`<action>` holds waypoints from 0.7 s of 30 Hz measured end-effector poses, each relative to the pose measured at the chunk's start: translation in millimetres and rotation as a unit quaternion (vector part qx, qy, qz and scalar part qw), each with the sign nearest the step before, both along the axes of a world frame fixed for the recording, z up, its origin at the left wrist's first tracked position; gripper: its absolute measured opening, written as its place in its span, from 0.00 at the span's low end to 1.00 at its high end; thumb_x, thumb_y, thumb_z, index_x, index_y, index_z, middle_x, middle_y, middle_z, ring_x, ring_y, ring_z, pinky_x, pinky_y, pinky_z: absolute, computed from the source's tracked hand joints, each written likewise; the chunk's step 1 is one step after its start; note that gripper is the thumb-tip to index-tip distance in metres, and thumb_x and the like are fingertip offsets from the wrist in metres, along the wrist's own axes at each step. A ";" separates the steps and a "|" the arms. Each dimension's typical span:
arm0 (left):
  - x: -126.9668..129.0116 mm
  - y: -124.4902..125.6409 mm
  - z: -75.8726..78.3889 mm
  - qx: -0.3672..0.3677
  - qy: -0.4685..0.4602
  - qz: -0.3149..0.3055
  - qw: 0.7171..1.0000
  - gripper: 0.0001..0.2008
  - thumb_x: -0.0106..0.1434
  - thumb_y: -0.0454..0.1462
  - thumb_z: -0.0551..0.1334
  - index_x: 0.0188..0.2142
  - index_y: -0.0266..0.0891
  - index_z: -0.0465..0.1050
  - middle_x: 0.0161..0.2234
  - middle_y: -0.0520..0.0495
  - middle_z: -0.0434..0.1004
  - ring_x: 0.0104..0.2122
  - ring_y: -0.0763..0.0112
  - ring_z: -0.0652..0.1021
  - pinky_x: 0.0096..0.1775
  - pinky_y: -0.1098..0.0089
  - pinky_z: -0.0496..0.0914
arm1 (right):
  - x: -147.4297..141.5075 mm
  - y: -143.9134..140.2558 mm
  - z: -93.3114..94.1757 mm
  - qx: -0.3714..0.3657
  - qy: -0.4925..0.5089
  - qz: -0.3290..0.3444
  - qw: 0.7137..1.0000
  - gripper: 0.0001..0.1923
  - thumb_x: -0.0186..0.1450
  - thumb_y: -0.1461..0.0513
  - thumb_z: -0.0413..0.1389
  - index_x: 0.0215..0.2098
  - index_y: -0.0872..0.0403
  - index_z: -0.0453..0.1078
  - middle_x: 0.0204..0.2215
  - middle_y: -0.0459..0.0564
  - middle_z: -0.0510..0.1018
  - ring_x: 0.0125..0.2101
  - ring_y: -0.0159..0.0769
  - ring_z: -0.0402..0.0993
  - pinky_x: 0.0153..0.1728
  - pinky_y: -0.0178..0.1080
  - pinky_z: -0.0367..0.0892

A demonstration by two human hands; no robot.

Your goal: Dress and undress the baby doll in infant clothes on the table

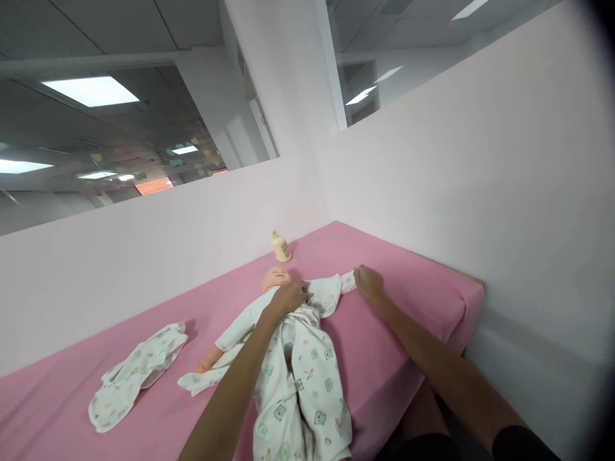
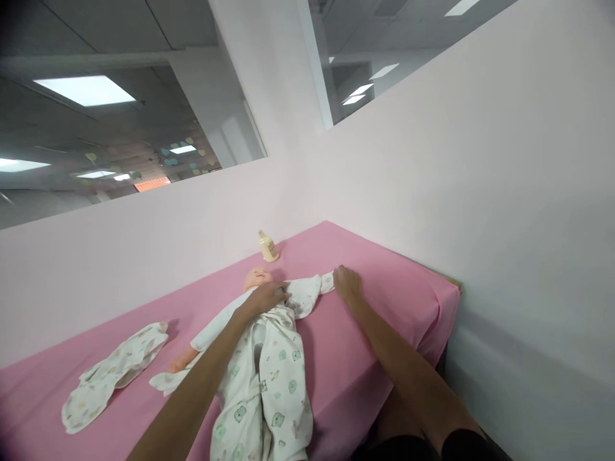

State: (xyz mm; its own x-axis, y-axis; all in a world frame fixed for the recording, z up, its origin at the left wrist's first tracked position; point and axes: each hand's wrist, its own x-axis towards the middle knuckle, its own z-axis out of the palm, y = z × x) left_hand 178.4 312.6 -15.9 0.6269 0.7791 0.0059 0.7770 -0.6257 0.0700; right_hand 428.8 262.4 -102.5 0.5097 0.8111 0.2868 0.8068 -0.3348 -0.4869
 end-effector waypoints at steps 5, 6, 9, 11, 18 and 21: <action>-10.6 1.5 -0.6 -0.010 0.028 0.004 1.000 0.26 0.64 0.46 0.57 0.60 0.43 0.66 0.57 0.46 0.71 0.56 0.60 0.72 0.55 0.64 0.65 | 36.7 7.7 3.0 0.038 0.061 -0.156 0.985 0.26 0.74 0.61 0.30 0.44 0.61 0.69 0.37 0.61 0.77 0.38 0.43 0.74 0.31 0.38 0.56; -10.6 1.7 0.1 -0.010 0.036 0.005 0.999 0.26 0.64 0.46 0.57 0.60 0.43 0.66 0.58 0.47 0.71 0.56 0.60 0.72 0.55 0.65 0.65 | 39.5 7.9 2.2 0.040 0.073 -0.176 0.981 0.27 0.74 0.61 0.29 0.44 0.61 0.69 0.37 0.62 0.77 0.38 0.44 0.73 0.31 0.38 0.56; -3.6 1.3 1.2 0.000 0.068 0.011 0.998 0.26 0.63 0.44 0.58 0.60 0.44 0.66 0.56 0.45 0.72 0.56 0.59 0.72 0.54 0.64 0.65 | 37.4 7.7 -1.1 0.045 0.098 -0.199 0.974 0.27 0.74 0.60 0.30 0.43 0.59 0.69 0.36 0.60 0.77 0.36 0.43 0.73 0.29 0.38 0.55; 7.8 -0.1 -0.8 0.017 0.094 0.015 0.995 0.27 0.60 0.42 0.61 0.59 0.45 0.67 0.54 0.42 0.74 0.54 0.54 0.73 0.53 0.59 0.66 | 30.9 8.4 -3.2 0.051 0.104 -0.190 0.975 0.25 0.73 0.59 0.32 0.41 0.58 0.70 0.35 0.58 0.77 0.34 0.42 0.73 0.29 0.38 0.55; 65.1 -2.1 -26.7 0.087 0.144 -0.027 0.985 0.18 0.62 0.32 0.54 0.50 0.36 0.72 0.50 0.34 0.72 0.53 0.53 0.71 0.54 0.56 0.62 | 5.7 7.0 -3.8 0.071 0.065 -0.116 0.989 0.19 0.71 0.56 0.41 0.45 0.59 0.68 0.43 0.62 0.75 0.44 0.48 0.70 0.42 0.42 0.58; 73.8 3.1 -35.2 0.085 0.146 -0.037 0.985 0.18 0.63 0.32 0.52 0.51 0.38 0.71 0.49 0.36 0.70 0.51 0.55 0.72 0.52 0.57 0.64 | -8.7 4.9 -3.8 0.064 0.044 -0.070 0.995 0.20 0.70 0.53 0.44 0.46 0.59 0.68 0.47 0.64 0.73 0.50 0.52 0.65 0.49 0.46 0.55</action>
